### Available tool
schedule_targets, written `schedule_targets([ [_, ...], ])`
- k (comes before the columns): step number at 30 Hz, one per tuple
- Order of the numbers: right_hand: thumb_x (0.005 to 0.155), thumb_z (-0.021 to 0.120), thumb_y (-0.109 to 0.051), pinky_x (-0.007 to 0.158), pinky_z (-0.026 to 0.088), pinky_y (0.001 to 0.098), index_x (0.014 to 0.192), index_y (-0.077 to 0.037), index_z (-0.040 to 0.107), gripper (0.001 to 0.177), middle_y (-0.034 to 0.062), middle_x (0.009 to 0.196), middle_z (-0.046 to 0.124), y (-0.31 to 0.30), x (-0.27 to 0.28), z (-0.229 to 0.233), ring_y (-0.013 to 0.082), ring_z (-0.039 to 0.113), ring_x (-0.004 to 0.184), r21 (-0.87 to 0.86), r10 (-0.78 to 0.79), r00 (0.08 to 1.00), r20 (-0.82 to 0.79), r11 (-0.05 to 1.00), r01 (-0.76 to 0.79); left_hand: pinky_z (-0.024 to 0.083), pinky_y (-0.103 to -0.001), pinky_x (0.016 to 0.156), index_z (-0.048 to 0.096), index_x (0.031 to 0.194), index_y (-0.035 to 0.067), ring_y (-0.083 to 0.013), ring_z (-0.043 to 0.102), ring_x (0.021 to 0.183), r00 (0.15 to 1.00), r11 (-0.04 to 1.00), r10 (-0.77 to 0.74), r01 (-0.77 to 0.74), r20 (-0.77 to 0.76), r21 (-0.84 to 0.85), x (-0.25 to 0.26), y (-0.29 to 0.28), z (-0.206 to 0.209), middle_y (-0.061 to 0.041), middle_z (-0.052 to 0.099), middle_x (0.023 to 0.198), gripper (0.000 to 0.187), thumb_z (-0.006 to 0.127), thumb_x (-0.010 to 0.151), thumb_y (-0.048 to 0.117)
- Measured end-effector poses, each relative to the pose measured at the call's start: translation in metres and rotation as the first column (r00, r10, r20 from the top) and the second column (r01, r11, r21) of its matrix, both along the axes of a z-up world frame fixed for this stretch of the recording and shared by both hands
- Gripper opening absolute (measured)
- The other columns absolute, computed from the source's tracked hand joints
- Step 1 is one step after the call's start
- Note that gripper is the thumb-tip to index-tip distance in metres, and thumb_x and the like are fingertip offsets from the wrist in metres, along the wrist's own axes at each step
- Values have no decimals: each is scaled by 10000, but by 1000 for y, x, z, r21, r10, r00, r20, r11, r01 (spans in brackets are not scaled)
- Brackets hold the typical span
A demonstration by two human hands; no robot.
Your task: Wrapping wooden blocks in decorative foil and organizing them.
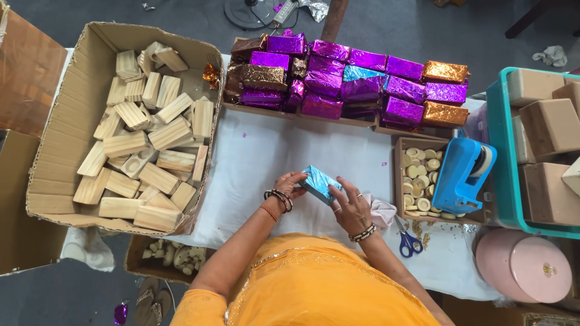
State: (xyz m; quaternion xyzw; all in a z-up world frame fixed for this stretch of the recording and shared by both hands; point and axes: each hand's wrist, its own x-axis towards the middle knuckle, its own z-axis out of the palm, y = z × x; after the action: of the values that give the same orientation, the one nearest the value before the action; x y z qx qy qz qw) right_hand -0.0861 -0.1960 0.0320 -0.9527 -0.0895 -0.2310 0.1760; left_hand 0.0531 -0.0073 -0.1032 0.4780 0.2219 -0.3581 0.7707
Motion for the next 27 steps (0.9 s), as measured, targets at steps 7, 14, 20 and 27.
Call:
schedule_targets([
  [7, 810, 830, -156, 803, 599, 357, 1304, -103, 609, 544, 84, 1171, 693, -13, 6, -31, 266, 698, 1029, 571, -100, 967, -235, 790, 221, 586, -369, 773, 705, 1116, 100, -234, 712, 921, 990, 991, -135, 134, 39, 12, 4, 8, 12, -33, 748, 1051, 457, 732, 884, 493],
  [14, 972, 688, -272, 702, 631, 344, 1267, -40, 631, 380, 96, 1079, 732, -54, 9, -88, 230, 743, 897, 840, 191, 860, -473, -196, 505, 419, -476, 1211, 598, 1381, 131, -305, 531, 1390, 468, 391, -763, -215, 445, 895, -13, 54, 23, -111, 587, 1421, 627, 635, 907, 541],
  [20, 960, 691, -297, 662, 624, 347, 1242, -65, 618, 372, 94, 1068, 740, -77, 16, -86, 238, 749, 850, 842, 149, 882, -447, -261, 471, -26, -570, 1211, 335, 1572, 144, -311, 40, 1550, 179, 135, -964, -312, 198, 940, -26, 74, -2, -166, 165, 1672, 836, 502, 907, 623],
  [27, 945, 738, -263, 582, 617, 354, 1164, -142, 520, 332, 23, 1011, 697, -182, 56, -80, 214, 724, 731, 904, -207, 891, -405, -239, 355, 50, -572, 1226, 384, 1547, 173, -303, 131, 1550, 197, 112, -964, -316, 180, 942, -30, 74, 6, -149, 221, 1661, 745, 511, 931, 572],
])
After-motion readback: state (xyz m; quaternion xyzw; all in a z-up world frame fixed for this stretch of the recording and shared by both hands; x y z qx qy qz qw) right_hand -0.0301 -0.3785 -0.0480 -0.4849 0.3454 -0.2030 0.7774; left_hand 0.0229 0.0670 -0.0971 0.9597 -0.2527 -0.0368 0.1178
